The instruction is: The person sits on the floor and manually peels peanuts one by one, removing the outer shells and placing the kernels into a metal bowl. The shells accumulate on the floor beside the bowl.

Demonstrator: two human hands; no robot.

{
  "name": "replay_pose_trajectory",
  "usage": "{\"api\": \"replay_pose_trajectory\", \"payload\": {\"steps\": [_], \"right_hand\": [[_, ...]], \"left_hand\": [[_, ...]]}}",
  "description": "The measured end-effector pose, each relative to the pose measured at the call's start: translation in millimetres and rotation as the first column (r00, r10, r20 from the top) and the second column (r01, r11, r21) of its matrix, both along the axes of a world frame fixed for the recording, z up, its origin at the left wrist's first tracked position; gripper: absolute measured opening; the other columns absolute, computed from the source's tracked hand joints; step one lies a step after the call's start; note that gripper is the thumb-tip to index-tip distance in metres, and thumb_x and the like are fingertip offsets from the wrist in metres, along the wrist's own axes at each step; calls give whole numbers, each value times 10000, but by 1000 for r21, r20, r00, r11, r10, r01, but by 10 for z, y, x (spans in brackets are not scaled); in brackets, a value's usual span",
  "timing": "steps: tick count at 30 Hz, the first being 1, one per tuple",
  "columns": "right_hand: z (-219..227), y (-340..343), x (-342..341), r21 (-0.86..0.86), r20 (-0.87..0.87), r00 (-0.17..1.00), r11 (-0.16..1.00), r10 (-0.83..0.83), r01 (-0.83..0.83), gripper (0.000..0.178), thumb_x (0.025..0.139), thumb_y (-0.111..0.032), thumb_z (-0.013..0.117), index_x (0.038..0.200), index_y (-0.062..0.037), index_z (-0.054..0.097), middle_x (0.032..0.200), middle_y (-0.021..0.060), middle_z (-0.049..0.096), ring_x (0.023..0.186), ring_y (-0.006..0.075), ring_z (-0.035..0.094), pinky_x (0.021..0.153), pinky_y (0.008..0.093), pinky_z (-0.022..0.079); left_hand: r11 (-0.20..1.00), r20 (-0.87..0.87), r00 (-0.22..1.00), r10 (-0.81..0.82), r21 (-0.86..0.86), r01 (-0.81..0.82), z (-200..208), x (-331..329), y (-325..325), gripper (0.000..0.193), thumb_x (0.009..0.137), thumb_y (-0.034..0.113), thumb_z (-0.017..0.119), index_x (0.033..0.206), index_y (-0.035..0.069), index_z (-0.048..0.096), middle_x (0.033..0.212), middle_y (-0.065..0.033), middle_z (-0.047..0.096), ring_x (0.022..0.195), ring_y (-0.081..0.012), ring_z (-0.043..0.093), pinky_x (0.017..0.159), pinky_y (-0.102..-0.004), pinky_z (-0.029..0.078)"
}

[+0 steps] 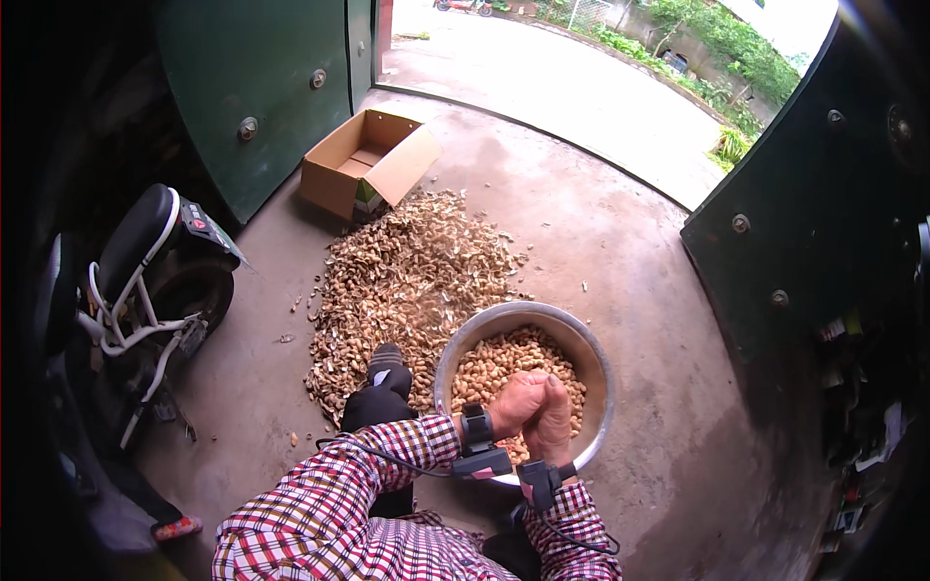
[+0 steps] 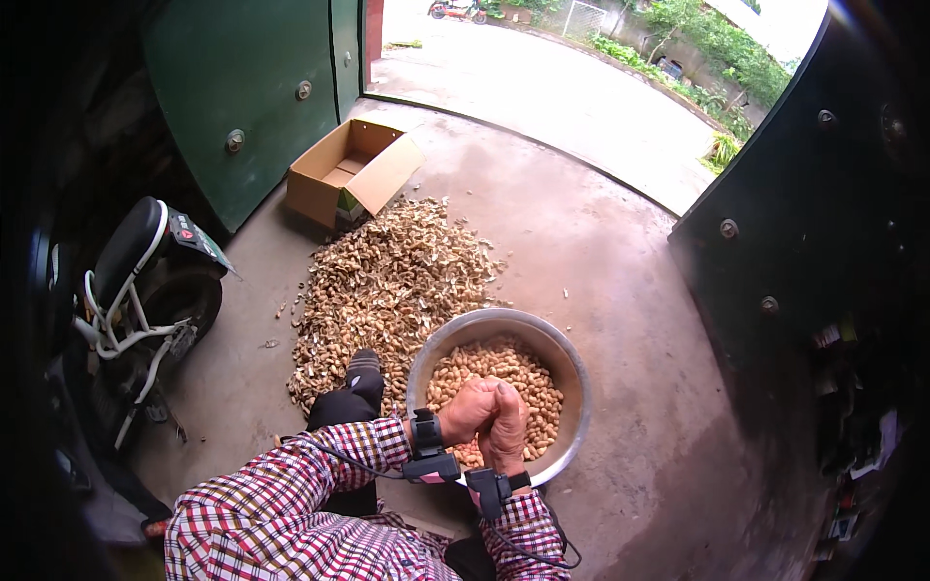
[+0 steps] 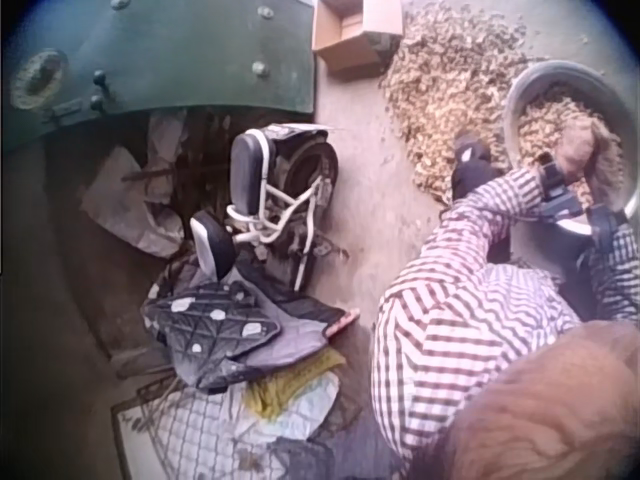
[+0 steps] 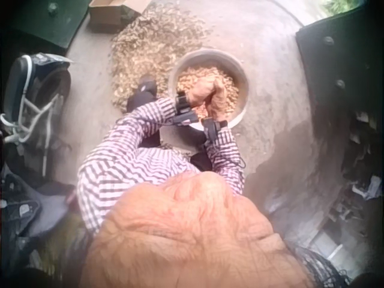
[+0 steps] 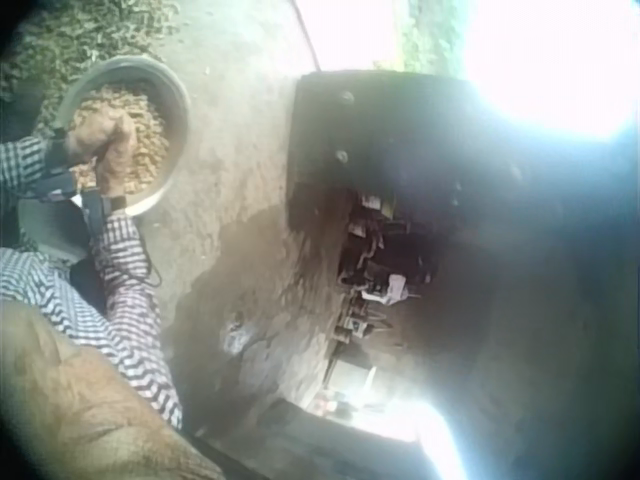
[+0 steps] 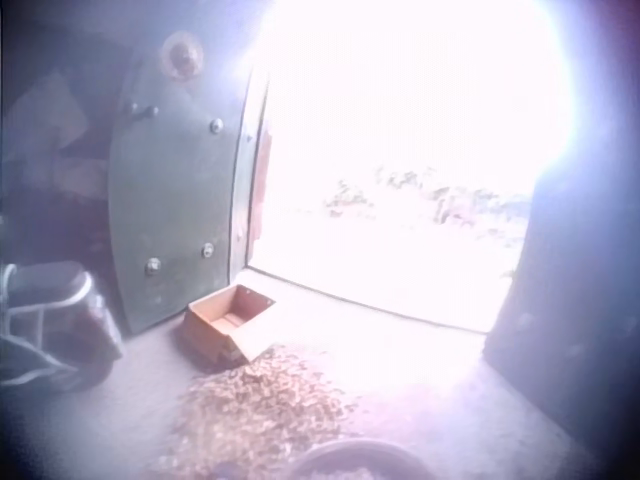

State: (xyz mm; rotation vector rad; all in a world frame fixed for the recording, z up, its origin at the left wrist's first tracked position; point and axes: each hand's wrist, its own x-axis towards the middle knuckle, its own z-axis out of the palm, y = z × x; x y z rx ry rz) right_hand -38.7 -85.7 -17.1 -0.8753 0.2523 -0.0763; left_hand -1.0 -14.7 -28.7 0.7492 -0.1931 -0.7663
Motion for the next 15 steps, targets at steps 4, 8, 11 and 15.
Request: {"api": "replay_pose_trajectory", "payload": {"steps": [4, 8, 11, 15], "right_hand": [[54, 48, 2, 15, 18, 1000, 1000, -10, 10, 336, 809, -283, 522, 908, 36, 555, 843, 68, 562, 790, 142, 537, 758, 264, 423], [91, 44, 18, -30, 27, 999, 999, -44, 45, 335, 825, -329, 508, 853, 3, 543, 815, 39, 531, 786, 122, 508, 751, 251, 407], [-65, -53, 47, 77, -2, 1000, 997, -4, 4, 418, 832, -411, 521, 900, 1, 537, 843, 39, 548, 797, 124, 526, 763, 253, 420], [53, -188, 37, 27, -61, 998, 1000, -4, 6, 618, 766, -572, 511, 1000, 0, 508, 923, 74, 550, 876, 156, 528, 798, 292, 421]], "left_hand": [[999, 29, 999, 44, 11, -44, -1, -13, 7, 166, 818, 94, 492, 700, 15, 579, 682, -35, 582, 600, -96, 532, 561, -215, 428], [999, 53, 998, 42, 16, -43, 21, -1, -35, 163, 814, 71, 476, 695, 15, 572, 681, -32, 576, 602, -95, 528, 562, -212, 428], [999, -31, 999, -17, 51, 18, 70, 62, 3, 185, 850, 173, 517, 763, 20, 571, 709, -24, 579, 614, -87, 536, 564, -207, 445], [1000, -128, 992, 2, 24, 1, 153, 165, 89, 98, 801, 122, 601, 808, 53, 532, 726, -31, 566, 578, -81, 535, 498, -197, 443]]}}
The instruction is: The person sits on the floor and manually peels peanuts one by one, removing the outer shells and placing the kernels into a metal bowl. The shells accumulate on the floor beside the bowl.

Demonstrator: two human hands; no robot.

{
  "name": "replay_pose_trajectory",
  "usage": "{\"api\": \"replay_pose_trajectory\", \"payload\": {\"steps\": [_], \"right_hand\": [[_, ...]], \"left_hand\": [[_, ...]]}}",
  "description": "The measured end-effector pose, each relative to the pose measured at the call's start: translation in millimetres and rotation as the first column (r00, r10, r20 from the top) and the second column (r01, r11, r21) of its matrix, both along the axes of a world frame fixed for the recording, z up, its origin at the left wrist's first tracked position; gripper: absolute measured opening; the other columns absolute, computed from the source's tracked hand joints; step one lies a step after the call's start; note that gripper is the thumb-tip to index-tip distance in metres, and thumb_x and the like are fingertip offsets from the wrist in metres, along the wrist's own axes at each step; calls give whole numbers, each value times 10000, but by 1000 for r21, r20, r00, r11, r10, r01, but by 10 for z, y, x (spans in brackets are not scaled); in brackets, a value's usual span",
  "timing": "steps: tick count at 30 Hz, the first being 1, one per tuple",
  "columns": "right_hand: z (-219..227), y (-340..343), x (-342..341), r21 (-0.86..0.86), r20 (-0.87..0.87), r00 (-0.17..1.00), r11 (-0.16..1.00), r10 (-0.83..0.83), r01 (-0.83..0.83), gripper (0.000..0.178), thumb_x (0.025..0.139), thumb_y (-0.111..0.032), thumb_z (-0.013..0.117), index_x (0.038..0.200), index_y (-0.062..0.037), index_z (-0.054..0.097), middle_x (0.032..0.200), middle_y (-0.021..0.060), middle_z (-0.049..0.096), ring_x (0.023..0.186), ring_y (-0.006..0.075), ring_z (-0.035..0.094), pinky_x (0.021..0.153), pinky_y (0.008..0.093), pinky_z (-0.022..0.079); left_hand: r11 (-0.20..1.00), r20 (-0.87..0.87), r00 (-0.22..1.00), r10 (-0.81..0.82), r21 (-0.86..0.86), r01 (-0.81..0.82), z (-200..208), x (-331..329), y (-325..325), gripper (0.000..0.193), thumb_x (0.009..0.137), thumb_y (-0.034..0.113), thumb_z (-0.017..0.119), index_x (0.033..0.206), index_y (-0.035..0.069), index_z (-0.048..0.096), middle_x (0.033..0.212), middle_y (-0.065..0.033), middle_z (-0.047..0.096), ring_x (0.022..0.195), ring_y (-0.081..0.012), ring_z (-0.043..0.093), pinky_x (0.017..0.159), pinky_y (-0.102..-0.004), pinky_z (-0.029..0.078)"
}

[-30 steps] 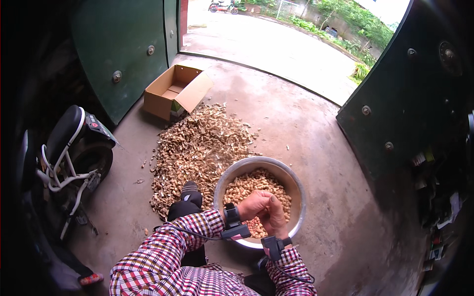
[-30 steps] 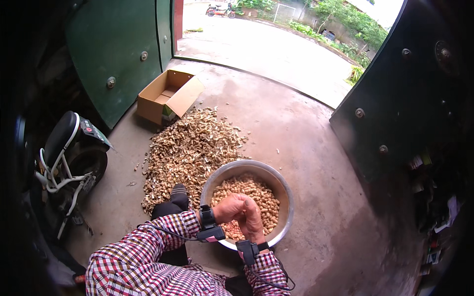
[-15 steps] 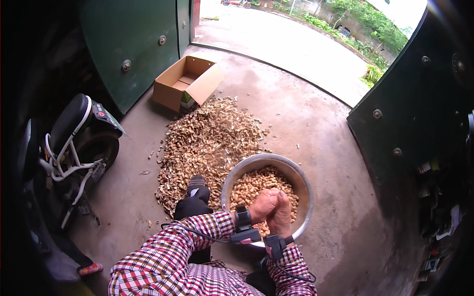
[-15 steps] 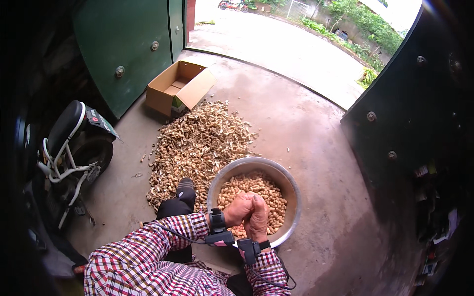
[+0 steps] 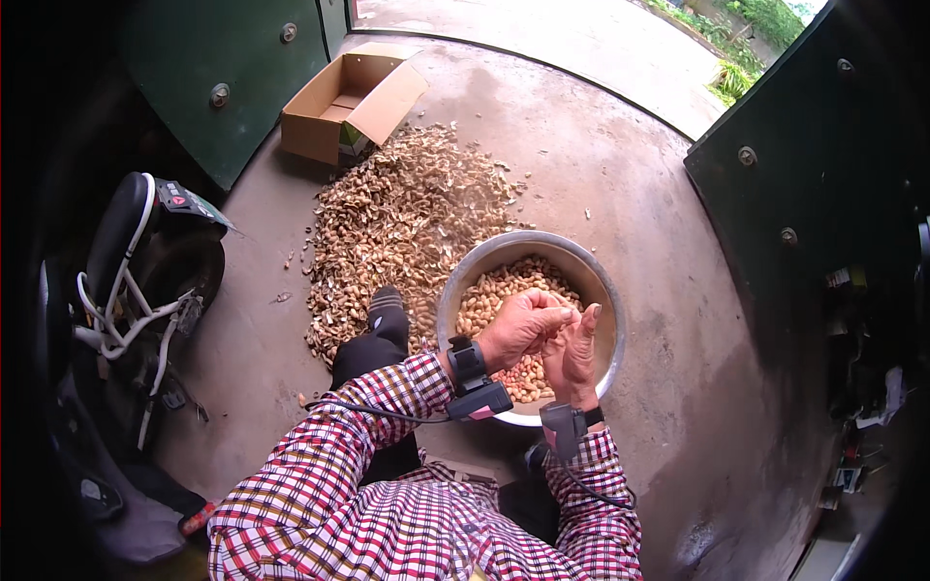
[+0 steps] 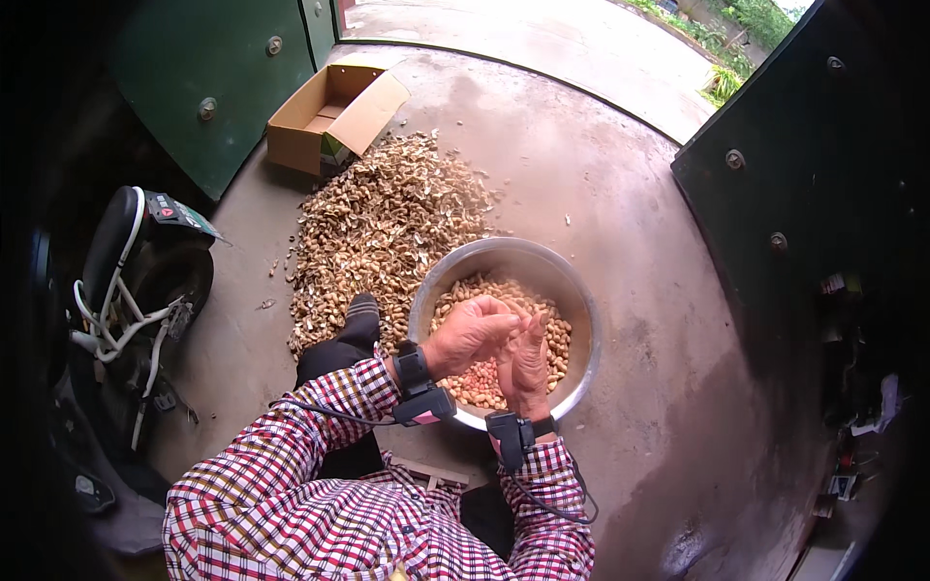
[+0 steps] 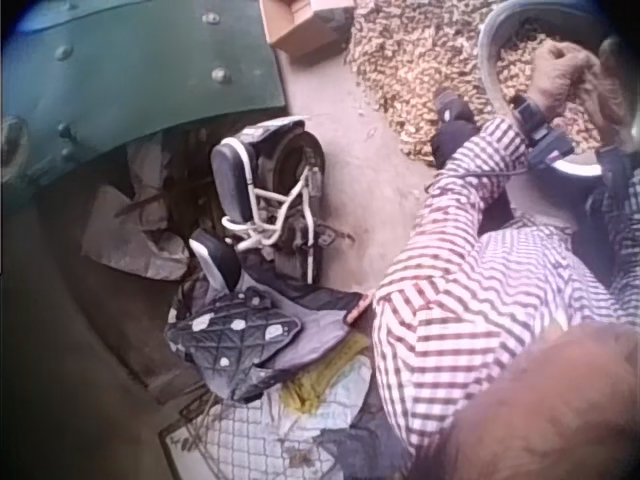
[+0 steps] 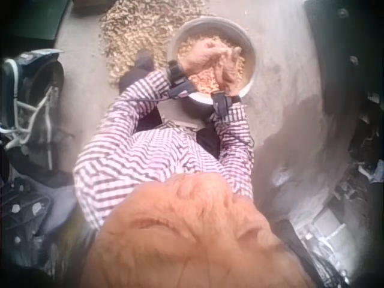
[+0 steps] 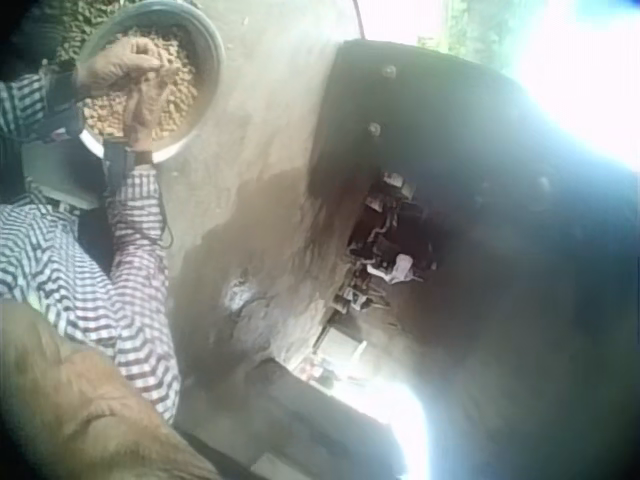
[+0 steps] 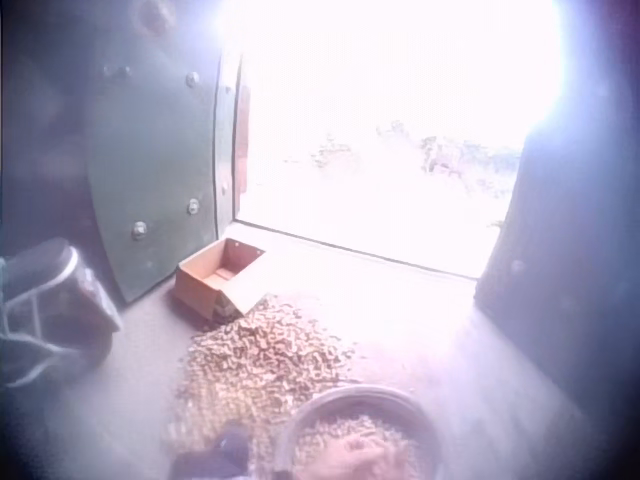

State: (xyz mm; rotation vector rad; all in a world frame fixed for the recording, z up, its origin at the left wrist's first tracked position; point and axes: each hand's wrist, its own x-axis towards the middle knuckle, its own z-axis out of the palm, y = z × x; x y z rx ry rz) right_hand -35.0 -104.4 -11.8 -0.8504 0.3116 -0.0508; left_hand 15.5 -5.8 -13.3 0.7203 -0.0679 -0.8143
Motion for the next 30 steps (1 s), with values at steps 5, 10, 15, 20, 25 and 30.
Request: {"api": "replay_pose_trajectory", "payload": {"steps": [5, 10, 15, 20, 25, 30], "right_hand": [[4, -433, -126, -124, -37, 999, 992, -28, 23, 531, 780, -548, 506, 911, -35, 544, 822, 46, 564, 731, 129, 533, 696, 257, 436], [93, -287, -131, -323, 88, 996, 946, 5, 24, 372, 825, -420, 534, 848, -48, 533, 739, -2, 525, 653, 70, 478, 608, 213, 399], [103, -275, -170, -369, 100, 995, 928, -13, 49, 276, 857, -318, 534, 819, -44, 533, 719, -21, 513, 619, 34, 427, 550, 179, 346], [119, -320, -261, -478, 66, 997, 878, 34, 2, 286, 862, -314, 528, 766, -46, 545, 664, -25, 502, 581, 39, 412, 532, 179, 336], [128, -343, -267, -531, 41, 999, 847, 34, -8, 324, 869, -337, 508, 743, -41, 548, 643, -25, 500, 565, 43, 411, 515, 185, 333], [-2, -330, -257, -630, 98, 995, 775, 14, 51, 354, 881, -348, 481, 729, -33, 537, 638, -20, 499, 582, 47, 425, 519, 195, 341]], "left_hand": [[998, -14, 998, -64, 28, 64, 72, -5, 64, 92, 779, 88, 621, 777, 58, 534, 648, -22, 552, 414, -37, 409, 345, -170, 291], [989, 3, 992, -129, 67, 128, 128, -39, 64, 111, 777, 100, 623, 841, 48, 548, 695, -45, 588, 436, -38, 424, 370, -160, 303], [987, -3, 989, -147, 68, 147, 181, -48, 61, 122, 768, 102, 635, 831, 51, 545, 695, -53, 592, 449, -36, 434, 382, -158, 307], [979, 51, 983, -177, 117, 170, 160, -71, 37, 137, 762, 114, 648, 810, 55, 535, 632, -15, 545, 436, -39, 420, 372, -163, 299], [975, -7, 981, -196, 102, 196, 125, -79, 15, 125, 776, 115, 633, 822, 57, 532, 655, -16, 542, 433, -38, 404, 374, -163, 298], [974, -29, 978, -209, 83, 211, 142, -83, 20, 120, 783, 111, 623, 831, 51, 530, 630, 0, 517, 432, -42, 405, 367, -163, 298]]}}
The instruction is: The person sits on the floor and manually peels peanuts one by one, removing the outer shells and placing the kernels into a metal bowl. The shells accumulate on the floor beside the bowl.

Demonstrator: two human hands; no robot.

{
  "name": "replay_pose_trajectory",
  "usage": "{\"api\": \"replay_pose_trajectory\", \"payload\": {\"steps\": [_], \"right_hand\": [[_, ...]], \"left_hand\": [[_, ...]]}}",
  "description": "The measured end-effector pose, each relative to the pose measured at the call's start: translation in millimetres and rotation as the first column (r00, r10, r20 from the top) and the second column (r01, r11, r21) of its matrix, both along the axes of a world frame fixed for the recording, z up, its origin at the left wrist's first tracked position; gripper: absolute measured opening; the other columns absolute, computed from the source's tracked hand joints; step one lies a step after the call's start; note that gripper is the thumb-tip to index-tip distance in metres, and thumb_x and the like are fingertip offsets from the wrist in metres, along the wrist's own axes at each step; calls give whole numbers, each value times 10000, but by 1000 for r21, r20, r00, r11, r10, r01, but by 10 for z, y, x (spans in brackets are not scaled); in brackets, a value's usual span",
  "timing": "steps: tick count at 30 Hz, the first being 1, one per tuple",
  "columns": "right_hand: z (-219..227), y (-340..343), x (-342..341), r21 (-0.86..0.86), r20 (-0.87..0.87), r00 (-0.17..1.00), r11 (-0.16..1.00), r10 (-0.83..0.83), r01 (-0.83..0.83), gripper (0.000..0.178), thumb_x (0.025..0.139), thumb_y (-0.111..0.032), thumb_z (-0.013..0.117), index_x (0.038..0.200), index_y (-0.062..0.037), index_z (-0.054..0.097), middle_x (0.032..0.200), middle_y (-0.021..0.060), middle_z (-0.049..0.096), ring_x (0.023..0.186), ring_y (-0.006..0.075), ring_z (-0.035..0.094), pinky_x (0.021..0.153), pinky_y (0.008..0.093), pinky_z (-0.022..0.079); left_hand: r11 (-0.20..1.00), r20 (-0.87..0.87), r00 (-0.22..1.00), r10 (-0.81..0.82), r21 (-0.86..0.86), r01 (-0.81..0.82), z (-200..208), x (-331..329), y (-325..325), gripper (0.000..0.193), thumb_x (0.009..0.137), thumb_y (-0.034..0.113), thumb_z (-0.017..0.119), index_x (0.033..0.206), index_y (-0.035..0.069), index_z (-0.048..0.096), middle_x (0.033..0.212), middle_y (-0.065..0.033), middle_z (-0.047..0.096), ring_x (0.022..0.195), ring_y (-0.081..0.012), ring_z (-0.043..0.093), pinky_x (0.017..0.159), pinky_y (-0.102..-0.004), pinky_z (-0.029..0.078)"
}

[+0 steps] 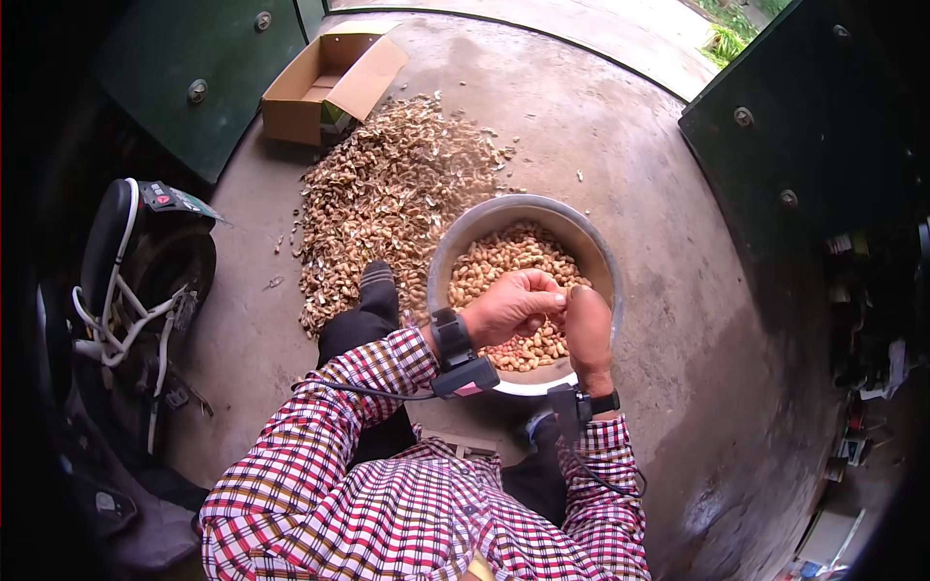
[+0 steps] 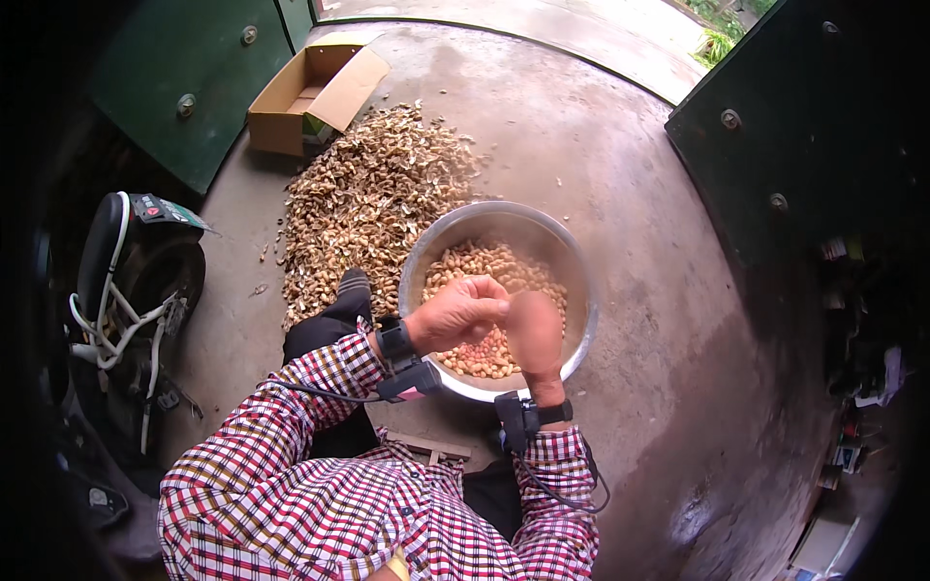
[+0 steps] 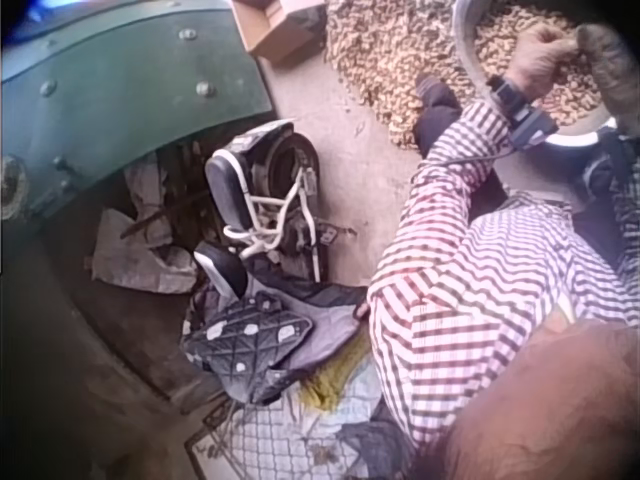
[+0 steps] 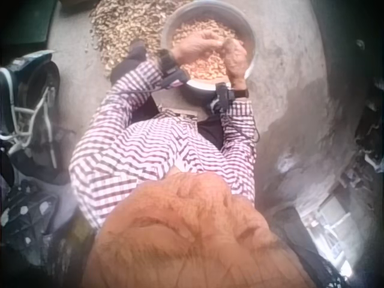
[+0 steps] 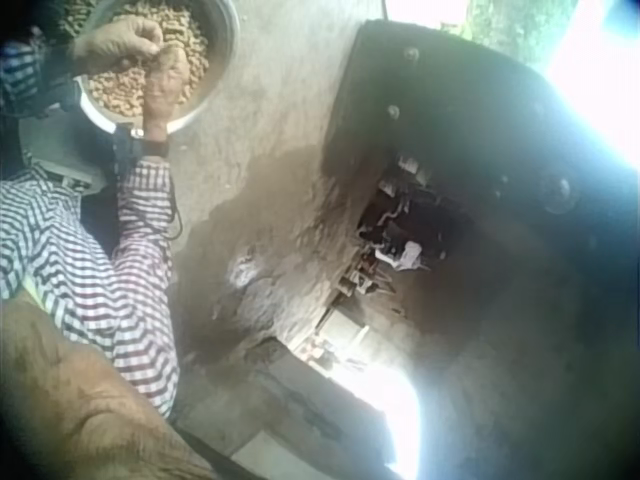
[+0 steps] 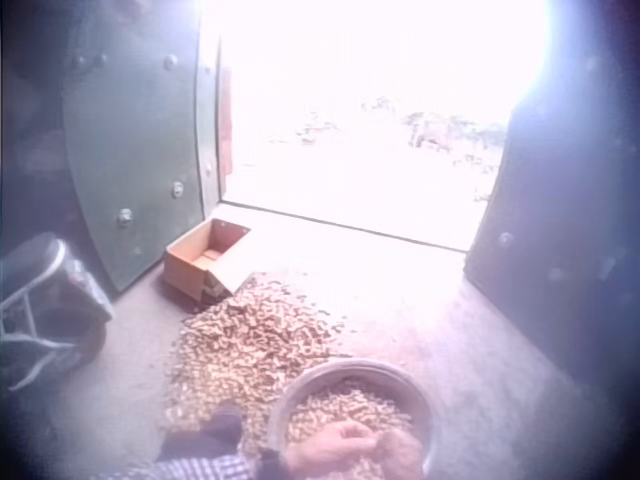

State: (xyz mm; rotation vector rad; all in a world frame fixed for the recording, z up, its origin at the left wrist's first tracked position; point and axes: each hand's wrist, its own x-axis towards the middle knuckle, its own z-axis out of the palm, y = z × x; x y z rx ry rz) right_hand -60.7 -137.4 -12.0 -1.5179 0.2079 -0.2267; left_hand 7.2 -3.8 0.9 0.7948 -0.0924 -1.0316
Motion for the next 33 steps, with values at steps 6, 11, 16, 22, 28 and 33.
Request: {"api": "replay_pose_trajectory", "payload": {"steps": [6, 11, 16, 22, 28, 33], "right_hand": [[23, -54, 22, -33, -40, 994, 994, 103, -104, 355, 881, -345, 480, 737, -25, 535, 649, -9, 497, 607, 50, 434, 532, 201, 356], [69, -11, 42, -41, -48, 996, 996, 76, -78, 331, 892, -280, 472, 716, -4, 524, 637, 0, 492, 599, 69, 436, 530, 225, 365], [98, 44, 47, -343, 34, 999, 939, -4, 15, 296, 885, -198, 468, 682, 14, 502, 583, 24, 468, 551, 91, 424, 500, 266, 362], [24, 80, 63, -486, 126, 989, 864, -82, 133, 292, 873, -170, 465, 637, 1, 463, 547, 45, 436, 516, 91, 406, 469, 270, 343], [72, 142, 80, -171, 75, 987, 973, -143, 154, 325, 892, -251, 450, 648, -38, 480, 572, -2, 462, 520, 62, 410, 460, 245, 340], [117, 143, 109, 29, -34, 989, 989, -141, 142, 314, 892, -276, 453, 674, -54, 500, 613, -7, 476, 532, 59, 420, 471, 197, 346]], "left_hand": [[1000, -52, 999, -5, -27, 4, -12, -27, 3, 126, 780, 114, 626, 812, 49, 523, 597, 15, 487, 414, -40, 391, 340, -162, 282], [1000, -45, 999, -4, -14, 3, -55, -13, -1, 118, 787, 129, 619, 786, 51, 531, 598, 26, 478, 410, -29, 378, 342, -151, 270], [996, -149, 988, -43, -79, 31, -63, -23, 34, 95, 805, 122, 594, 797, 47, 537, 629, 30, 495, 417, -11, 376, 347, -142, 266], [987, -229, 972, -42, -158, 5, -76, -66, 49, 81, 821, 112, 568, 830, 40, 533, 684, 12, 526, 433, -2, 395, 354, -135, 288], [962, -249, 967, -63, -272, -7, -133, -64, 32, 85, 849, 133, 528, 840, 51, 504, 759, -29, 556, 474, 7, 413, 384, -130, 312], [962, -252, 968, -15, -267, -54, -101, -64, 40, 88, 867, 160, 509, 843, 79, 485, 762, -34, 553, 493, -4, 422, 401, -140, 323]]}}
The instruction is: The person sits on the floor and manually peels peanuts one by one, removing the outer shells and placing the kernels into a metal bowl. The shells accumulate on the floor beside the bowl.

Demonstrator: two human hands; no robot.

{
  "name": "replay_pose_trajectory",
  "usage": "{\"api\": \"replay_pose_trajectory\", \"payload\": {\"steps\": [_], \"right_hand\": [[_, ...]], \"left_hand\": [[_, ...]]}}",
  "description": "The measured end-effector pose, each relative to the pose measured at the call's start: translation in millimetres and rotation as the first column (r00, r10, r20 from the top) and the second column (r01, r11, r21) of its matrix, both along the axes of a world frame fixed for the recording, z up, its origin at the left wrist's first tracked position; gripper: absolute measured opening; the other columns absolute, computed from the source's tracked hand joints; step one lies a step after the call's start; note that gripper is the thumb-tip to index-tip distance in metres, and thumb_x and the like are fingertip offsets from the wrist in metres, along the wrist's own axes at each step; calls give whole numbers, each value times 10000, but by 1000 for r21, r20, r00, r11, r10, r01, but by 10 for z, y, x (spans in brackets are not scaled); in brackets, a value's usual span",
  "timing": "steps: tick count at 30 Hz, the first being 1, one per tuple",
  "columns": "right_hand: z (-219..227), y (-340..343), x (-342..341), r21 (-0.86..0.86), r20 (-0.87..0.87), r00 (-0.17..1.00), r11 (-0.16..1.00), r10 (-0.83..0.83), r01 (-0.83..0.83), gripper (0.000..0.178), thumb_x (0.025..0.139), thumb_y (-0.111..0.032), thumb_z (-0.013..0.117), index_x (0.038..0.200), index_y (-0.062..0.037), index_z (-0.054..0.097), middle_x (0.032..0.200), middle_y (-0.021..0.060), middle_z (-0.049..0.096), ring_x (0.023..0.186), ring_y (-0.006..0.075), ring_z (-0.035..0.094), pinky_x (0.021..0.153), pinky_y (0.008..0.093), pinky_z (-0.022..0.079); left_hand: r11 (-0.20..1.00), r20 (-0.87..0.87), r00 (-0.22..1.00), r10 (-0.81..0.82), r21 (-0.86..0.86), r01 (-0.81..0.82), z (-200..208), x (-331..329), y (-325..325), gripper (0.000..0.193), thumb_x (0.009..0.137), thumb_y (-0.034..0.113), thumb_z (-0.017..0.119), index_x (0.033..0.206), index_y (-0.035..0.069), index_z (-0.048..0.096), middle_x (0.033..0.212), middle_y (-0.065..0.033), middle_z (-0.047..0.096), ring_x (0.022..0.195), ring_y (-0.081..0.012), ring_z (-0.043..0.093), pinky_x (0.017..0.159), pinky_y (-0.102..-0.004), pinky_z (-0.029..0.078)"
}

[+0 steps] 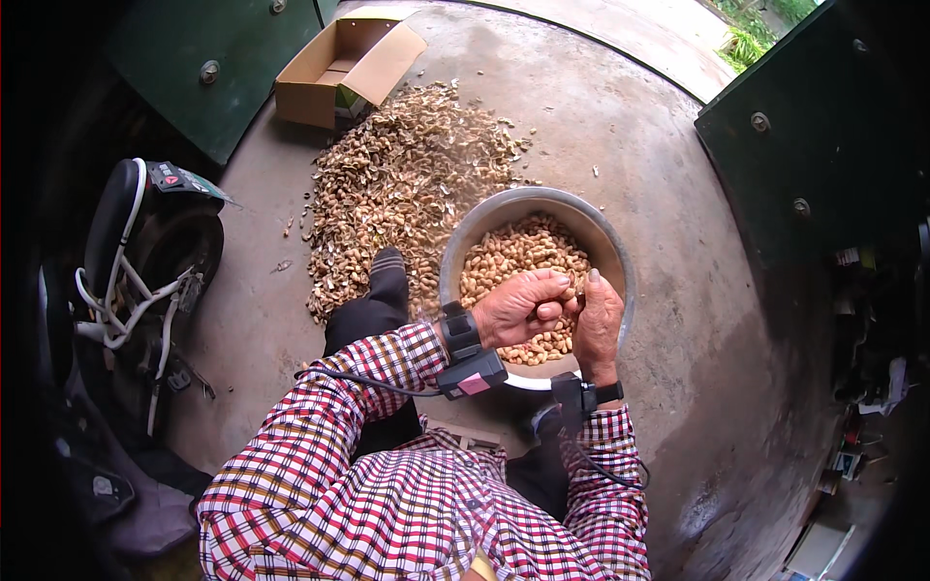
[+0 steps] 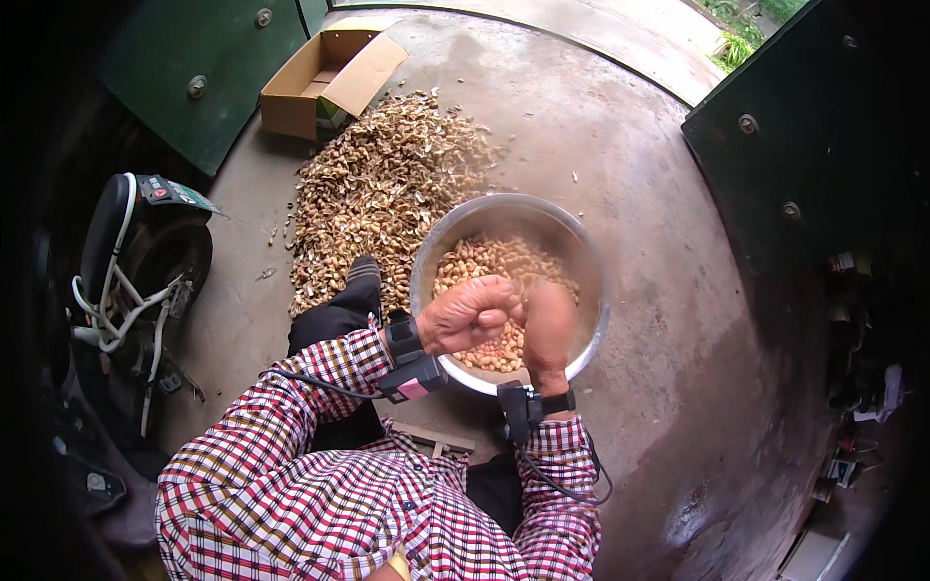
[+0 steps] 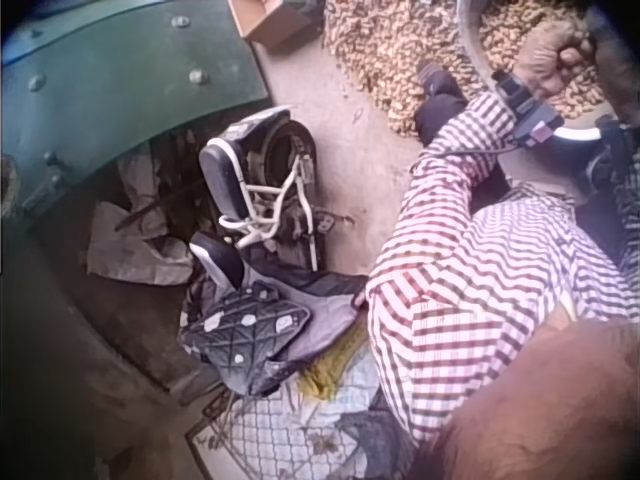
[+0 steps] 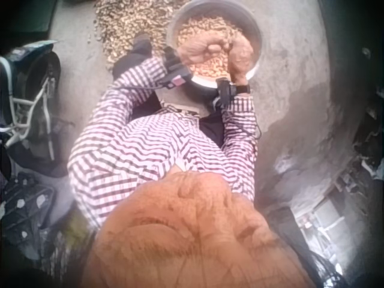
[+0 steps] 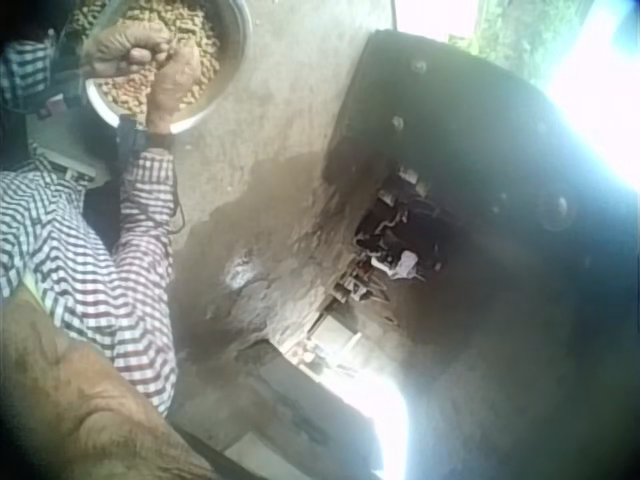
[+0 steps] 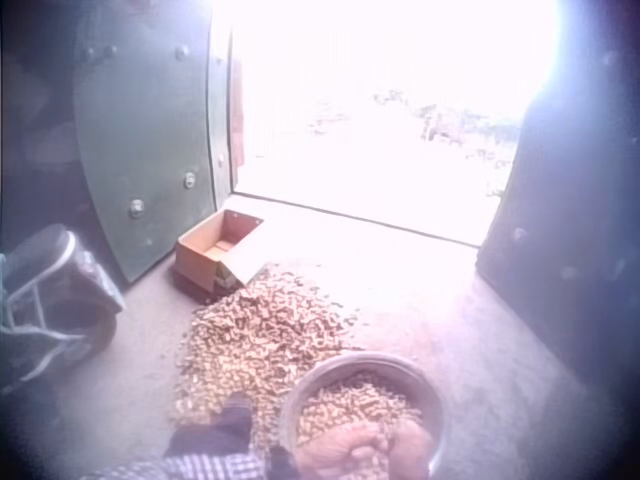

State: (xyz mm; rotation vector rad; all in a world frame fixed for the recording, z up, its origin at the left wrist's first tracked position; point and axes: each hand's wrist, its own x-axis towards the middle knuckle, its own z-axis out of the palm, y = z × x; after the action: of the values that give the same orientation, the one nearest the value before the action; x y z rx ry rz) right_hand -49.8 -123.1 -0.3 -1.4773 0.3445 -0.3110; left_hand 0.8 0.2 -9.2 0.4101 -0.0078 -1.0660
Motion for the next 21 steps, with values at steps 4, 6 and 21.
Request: {"api": "replay_pose_trajectory", "payload": {"steps": [4, 6, 21], "right_hand": [[-67, -120, -19, 409, 82, 992, 905, 92, -118, 287, 888, -280, 464, 716, -56, 515, 639, 13, 496, 543, 78, 444, 481, 192, 366], [-1, -127, -34, 462, 1, 1000, 887, 28, -25, 250, 885, -273, 471, 765, -58, 515, 672, 30, 521, 553, 95, 468, 488, 195, 396], [-22, -105, 6, 468, 39, 979, 862, 198, -193, 238, 866, -268, 521, 959, -49, 533, 702, -17, 525, 524, 32, 432, 453, 152, 340]], "left_hand": [[996, -19, 997, 79, 33, -78, -54, 44, -9, 80, 858, 162, 528, 858, 91, 491, 709, -5, 519, 483, -16, 407, 394, -148, 313], [984, -9, 991, 132, 121, -130, -61, 75, 10, 83, 847, 160, 548, 871, 99, 498, 661, 21, 473, 468, -24, 380, 388, -151, 288], [972, 7, 1000, -21, 235, 18, 100, 129, -9, 128, 841, 182, 555, 758, 102, 500, 567, 63, 386, 430, -17, 330, 351, -165, 239]]}}
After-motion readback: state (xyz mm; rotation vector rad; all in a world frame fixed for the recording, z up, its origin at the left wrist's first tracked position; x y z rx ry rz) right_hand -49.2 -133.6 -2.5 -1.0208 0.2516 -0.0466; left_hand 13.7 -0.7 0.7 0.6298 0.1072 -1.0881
